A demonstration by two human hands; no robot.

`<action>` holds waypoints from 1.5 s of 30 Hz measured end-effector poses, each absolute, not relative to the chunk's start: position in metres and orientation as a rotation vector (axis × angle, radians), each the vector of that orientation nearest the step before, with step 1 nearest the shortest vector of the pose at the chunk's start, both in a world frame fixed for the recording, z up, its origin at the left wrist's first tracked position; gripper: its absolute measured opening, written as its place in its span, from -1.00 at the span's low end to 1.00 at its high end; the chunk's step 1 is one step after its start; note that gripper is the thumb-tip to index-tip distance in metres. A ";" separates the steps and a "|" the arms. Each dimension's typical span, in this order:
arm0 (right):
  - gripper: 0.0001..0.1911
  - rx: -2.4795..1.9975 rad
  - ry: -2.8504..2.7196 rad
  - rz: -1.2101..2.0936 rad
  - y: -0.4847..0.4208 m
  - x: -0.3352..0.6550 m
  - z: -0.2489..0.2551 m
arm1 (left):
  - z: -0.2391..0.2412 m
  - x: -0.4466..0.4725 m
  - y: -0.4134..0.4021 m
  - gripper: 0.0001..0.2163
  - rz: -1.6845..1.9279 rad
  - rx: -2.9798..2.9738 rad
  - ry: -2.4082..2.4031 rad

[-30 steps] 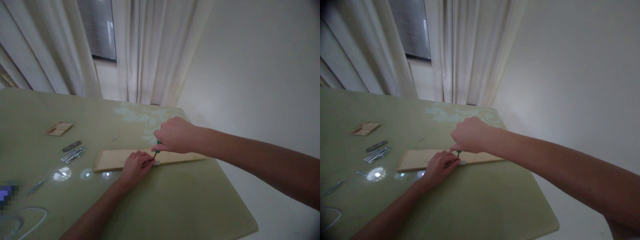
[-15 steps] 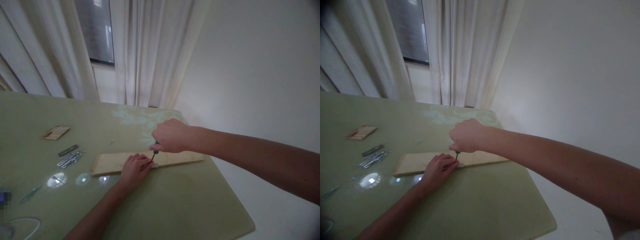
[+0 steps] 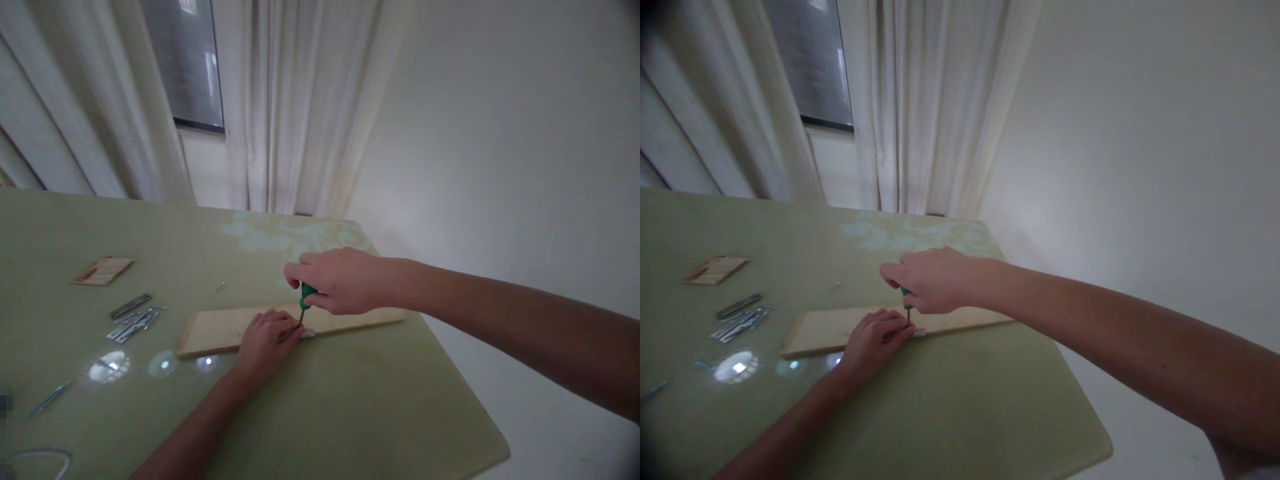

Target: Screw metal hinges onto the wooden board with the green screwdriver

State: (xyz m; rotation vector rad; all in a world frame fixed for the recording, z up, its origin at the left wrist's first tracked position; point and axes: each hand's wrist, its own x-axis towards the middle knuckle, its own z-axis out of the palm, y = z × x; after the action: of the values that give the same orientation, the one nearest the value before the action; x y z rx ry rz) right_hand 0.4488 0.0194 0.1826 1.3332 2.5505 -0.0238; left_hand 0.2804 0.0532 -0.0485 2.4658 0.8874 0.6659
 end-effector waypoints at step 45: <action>-0.59 1.660 2.432 0.199 0.003 0.442 0.163 | -0.054 0.284 0.046 -0.91 0.720 2.479 1.006</action>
State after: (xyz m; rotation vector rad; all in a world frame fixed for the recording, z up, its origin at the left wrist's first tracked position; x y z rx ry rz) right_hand 0.4418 0.0029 0.1630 1.6604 2.4317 0.1992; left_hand 0.2838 0.0463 -0.0537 2.4791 1.0059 0.7205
